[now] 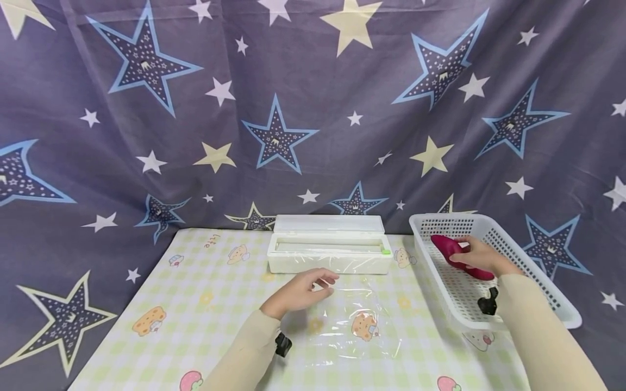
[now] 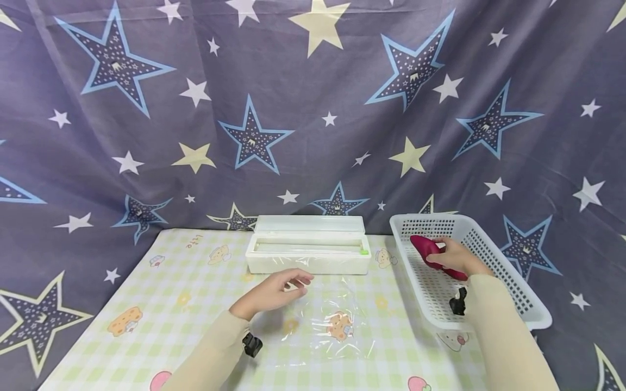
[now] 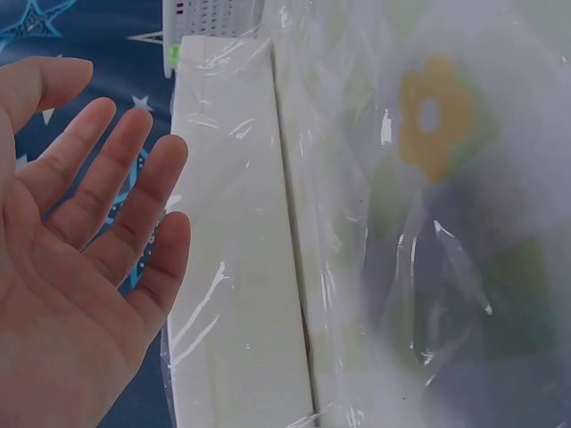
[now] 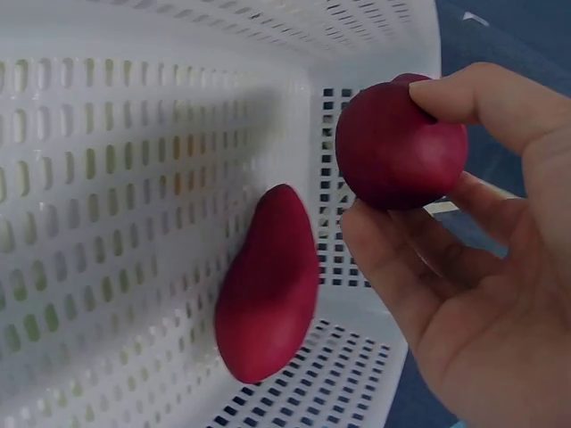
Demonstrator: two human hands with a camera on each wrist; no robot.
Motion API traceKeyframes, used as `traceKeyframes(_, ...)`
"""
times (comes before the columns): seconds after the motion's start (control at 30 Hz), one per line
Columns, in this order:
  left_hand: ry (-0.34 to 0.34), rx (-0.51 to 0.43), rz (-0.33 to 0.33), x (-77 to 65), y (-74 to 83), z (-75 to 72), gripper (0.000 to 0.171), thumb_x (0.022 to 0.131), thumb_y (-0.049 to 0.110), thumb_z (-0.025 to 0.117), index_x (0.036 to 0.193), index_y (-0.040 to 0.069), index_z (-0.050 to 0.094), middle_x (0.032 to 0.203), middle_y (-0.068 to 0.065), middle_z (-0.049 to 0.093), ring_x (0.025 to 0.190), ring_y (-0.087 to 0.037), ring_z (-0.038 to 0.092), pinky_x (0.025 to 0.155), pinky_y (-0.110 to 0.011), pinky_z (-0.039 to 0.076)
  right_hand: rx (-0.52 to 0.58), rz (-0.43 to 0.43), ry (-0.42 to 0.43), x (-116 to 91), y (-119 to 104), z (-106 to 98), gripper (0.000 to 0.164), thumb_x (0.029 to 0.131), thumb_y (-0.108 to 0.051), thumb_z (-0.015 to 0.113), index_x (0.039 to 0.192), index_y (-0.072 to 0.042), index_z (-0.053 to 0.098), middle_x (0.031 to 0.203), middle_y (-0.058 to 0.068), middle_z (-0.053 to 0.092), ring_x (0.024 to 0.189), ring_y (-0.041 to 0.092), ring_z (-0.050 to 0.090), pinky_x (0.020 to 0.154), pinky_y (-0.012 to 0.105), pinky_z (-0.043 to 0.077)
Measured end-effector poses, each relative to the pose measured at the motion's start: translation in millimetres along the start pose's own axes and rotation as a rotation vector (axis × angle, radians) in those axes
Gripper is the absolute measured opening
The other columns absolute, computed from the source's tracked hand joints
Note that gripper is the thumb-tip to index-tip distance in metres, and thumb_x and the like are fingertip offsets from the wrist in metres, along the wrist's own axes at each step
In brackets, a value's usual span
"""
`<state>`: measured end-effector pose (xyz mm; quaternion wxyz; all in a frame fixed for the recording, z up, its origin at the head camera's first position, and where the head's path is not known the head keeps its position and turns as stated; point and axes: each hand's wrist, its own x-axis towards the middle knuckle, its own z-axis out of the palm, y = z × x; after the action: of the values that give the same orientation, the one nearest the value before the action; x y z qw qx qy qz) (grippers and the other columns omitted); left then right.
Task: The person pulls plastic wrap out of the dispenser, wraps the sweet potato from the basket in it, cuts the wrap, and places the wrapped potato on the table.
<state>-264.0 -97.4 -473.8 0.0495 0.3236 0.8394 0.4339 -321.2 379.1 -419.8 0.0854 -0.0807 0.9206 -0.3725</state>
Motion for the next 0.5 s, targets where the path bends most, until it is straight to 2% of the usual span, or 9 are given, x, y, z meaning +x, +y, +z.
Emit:
traceKeyframes(0.1,0.003,-0.004,0.010,2.4,2.7,-1.3,0.029,0.100,0.019,0.062,0.129,0.015,0.064,0.118,0.001,0.067,0.103,-0.016,0.064,0.090,-0.049,0.051,-0.065,-0.023,0.020,-1.9,-6.0,-2.0,0.071,0.092,-0.021,0.070,0.141,0.016,0.035,0.121,0.037,0.057,0.099,0.035,0.064,0.082,0.044,0.057)
traceKeyframes(0.3,0.000,0.019,0.042,8.1,6.9,-3.1,0.029,0.100,0.017,0.062,0.128,0.011,0.063,0.119,-0.005,0.067,0.103,-0.017,0.064,0.090,-0.050,0.051,-0.149,-0.112,0.072,-4.5,-17.9,-3.2,0.068,0.090,-0.024,0.072,0.140,0.010,0.042,0.119,0.033,0.059,0.107,0.045,0.058,0.090,0.058,0.048)
traceKeyframes(0.5,-0.004,0.027,0.029,11.9,11.7,-3.2,0.028,0.100,0.017,0.063,0.128,0.015,0.064,0.118,-0.004,0.067,0.103,-0.015,0.064,0.091,-0.048,0.052,-0.149,-0.140,0.069,-6.0,-36.5,2.5,0.067,0.091,-0.026,0.072,0.143,0.004,0.043,0.122,0.029,0.058,0.106,0.041,0.059,0.090,0.055,0.049)
